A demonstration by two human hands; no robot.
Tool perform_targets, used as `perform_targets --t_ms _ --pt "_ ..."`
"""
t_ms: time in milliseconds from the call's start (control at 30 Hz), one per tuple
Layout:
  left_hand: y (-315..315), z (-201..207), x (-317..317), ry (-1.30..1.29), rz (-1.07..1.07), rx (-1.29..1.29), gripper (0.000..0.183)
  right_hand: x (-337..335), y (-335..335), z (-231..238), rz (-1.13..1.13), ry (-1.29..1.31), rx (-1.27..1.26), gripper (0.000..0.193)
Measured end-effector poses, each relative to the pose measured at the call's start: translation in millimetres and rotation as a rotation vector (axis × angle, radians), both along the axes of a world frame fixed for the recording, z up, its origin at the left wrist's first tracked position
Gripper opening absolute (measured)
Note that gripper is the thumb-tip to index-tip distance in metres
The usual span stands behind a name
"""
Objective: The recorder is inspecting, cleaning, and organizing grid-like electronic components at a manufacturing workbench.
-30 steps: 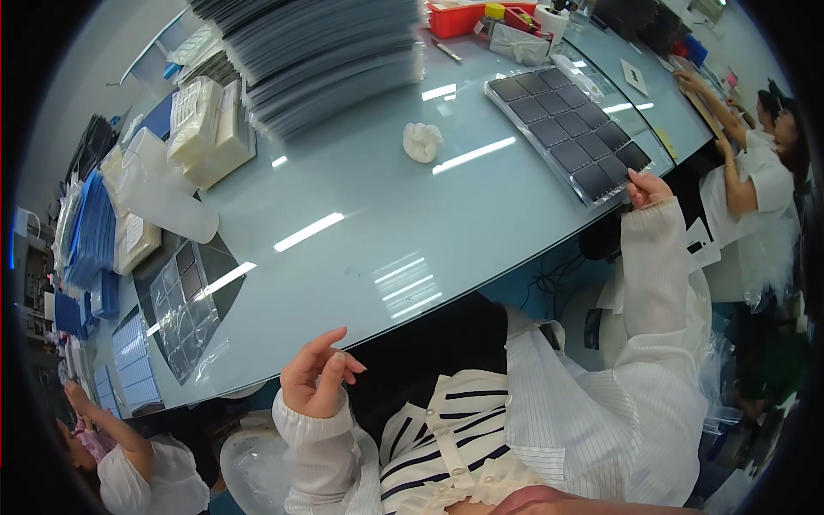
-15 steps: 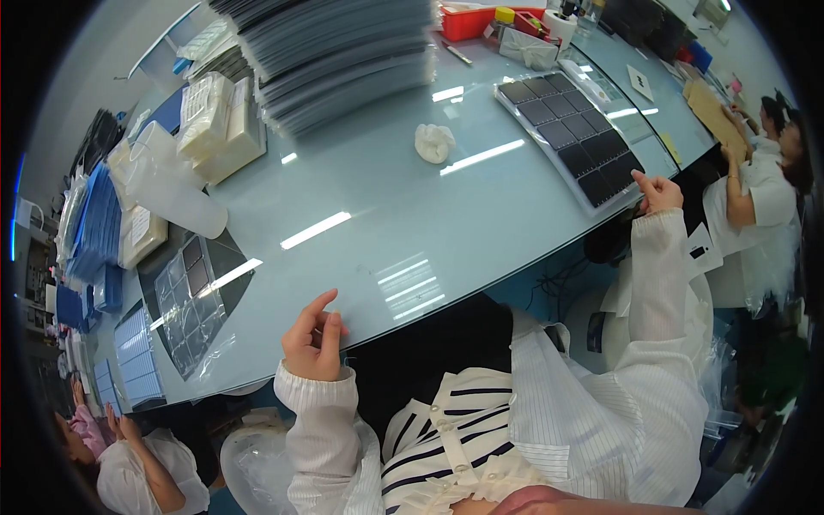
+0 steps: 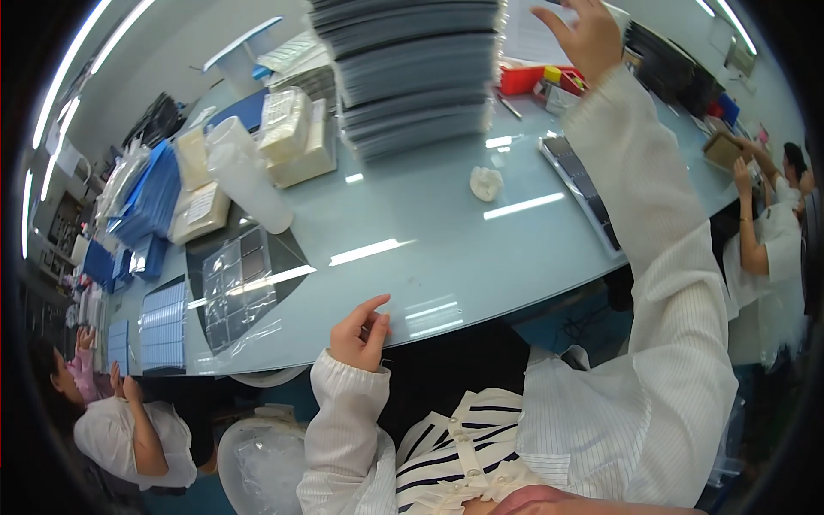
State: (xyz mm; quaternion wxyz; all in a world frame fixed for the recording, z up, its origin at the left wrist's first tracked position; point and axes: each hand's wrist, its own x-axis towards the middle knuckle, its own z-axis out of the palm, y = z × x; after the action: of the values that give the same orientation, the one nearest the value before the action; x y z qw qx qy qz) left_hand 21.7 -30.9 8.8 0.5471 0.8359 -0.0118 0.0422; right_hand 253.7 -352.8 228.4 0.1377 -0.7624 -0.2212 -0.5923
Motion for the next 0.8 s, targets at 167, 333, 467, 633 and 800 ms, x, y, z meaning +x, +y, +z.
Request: perform_targets --t_ms 167,333,467,633,800 --pt "1 -1 -1 0.003 0.007 -0.036 0.026 62 46 47 0.010 -0.278 -0.252 0.047" --pt "-1 6 -4 0.033 0.002 -0.006 0.026 85 45 52 -0.017 0.302 -0.333 0.037" --pt "0 2 -2 0.020 0.004 -0.021 0.025 81 43 49 0.064 0.066 -0.315 0.024" --pt "1 0 -4 -0.013 -0.007 -0.011 0.024 62 50 50 -0.046 -0.107 -0.280 0.013" --pt "0 1 -3 -0.018 -0.011 0.019 0.024 66 52 61 -0.105 -0.198 -0.238 0.005"
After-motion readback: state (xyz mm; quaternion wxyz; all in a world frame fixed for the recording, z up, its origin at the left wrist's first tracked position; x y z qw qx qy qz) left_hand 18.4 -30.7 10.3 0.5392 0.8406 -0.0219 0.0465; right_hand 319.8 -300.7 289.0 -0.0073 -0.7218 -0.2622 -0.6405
